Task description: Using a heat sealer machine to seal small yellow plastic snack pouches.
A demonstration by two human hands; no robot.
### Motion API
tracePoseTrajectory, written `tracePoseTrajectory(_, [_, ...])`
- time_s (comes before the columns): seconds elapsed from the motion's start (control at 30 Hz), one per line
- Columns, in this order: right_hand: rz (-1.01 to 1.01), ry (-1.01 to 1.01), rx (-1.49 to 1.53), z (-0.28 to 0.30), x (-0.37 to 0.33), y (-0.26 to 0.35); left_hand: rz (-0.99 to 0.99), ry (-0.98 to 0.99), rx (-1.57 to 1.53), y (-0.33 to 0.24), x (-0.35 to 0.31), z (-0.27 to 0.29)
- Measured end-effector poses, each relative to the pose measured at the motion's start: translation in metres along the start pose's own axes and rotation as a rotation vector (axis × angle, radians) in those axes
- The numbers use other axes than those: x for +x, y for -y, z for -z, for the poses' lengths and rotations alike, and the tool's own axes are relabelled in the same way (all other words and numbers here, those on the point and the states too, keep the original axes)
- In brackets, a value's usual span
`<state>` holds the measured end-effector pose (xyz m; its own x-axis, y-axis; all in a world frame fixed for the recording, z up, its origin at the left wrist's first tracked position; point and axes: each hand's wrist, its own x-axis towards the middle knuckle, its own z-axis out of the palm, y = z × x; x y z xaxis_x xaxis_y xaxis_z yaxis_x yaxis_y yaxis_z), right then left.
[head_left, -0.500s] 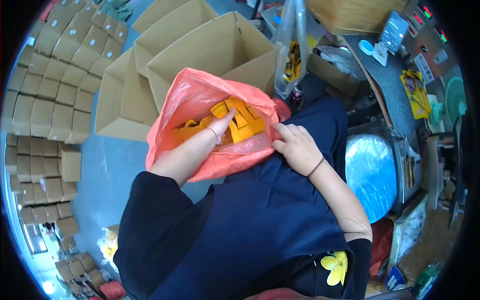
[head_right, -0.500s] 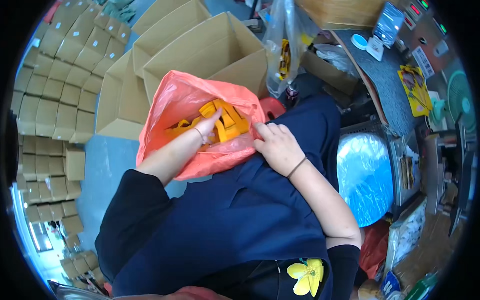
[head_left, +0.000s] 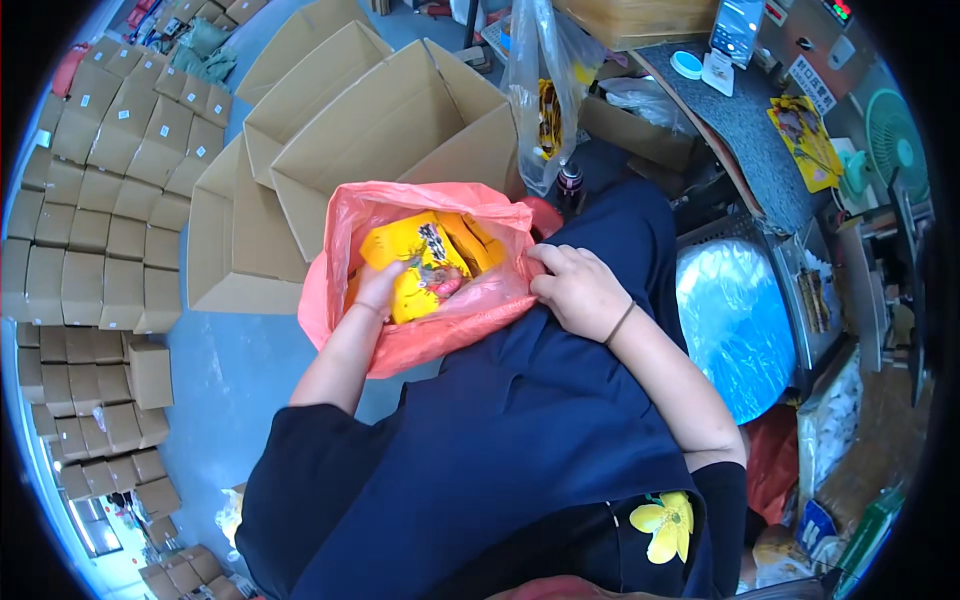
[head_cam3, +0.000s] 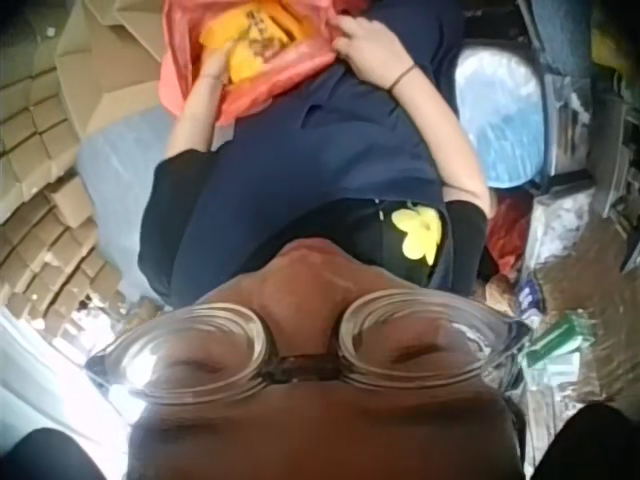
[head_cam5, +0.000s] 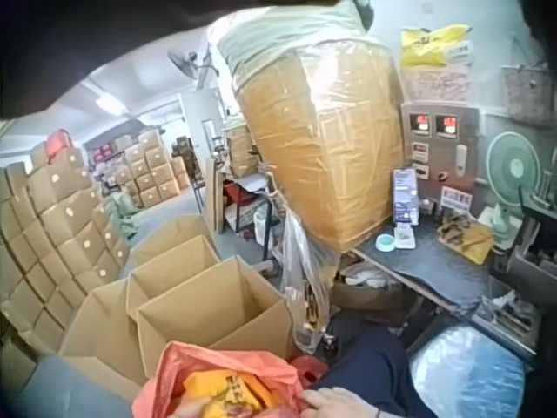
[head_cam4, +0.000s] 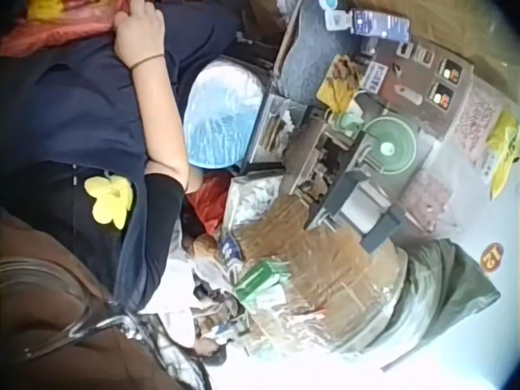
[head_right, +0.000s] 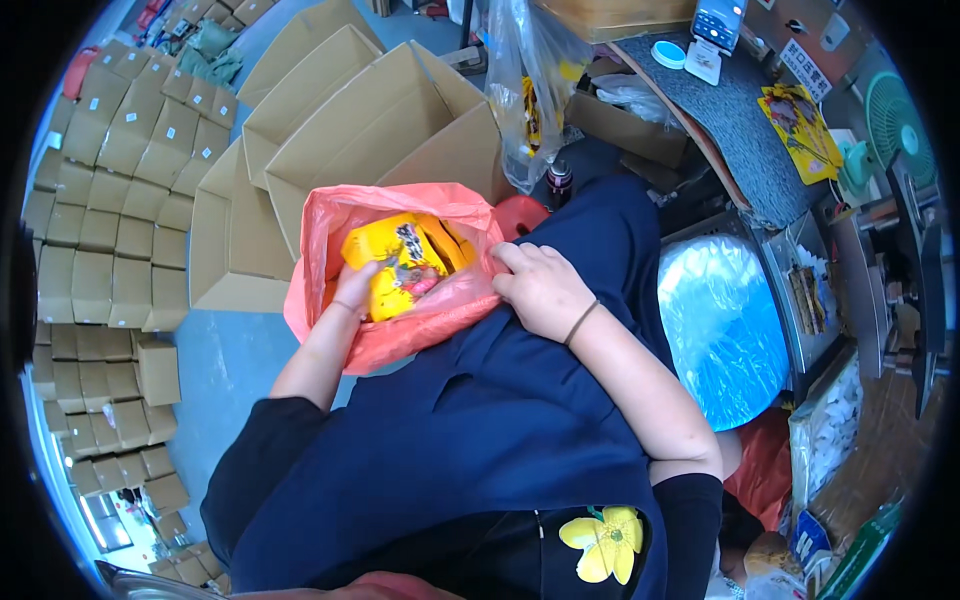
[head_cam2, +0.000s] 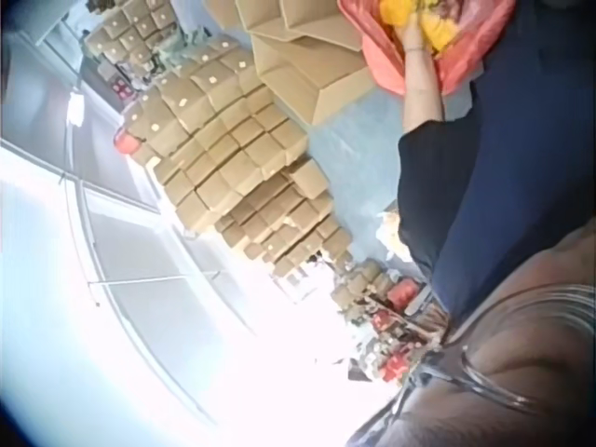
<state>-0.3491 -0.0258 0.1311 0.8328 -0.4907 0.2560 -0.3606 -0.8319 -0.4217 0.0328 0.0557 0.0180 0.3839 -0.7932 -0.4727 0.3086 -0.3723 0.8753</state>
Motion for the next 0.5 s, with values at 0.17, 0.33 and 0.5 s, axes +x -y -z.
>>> tracePoseTrajectory(0.17, [-0.101, -0.240, 0.626, 0.036, 0.011, 0.002, -0.362, 0.417, -0.011, -0.137, -0.090, -0.053])
tracePoseTrajectory(0.33, [-0.199, -0.340, 1.394, 0.090, 0.003, 0.008, -0.237, 0.877, 0.032, -0.189, -0.129, -0.155])
tracePoseTrajectory(0.5, [-0.461, -0.425, 1.183, 0.120, -0.093, 0.003, 0.064, 0.951, -0.152, -0.152, -0.125, -0.234])
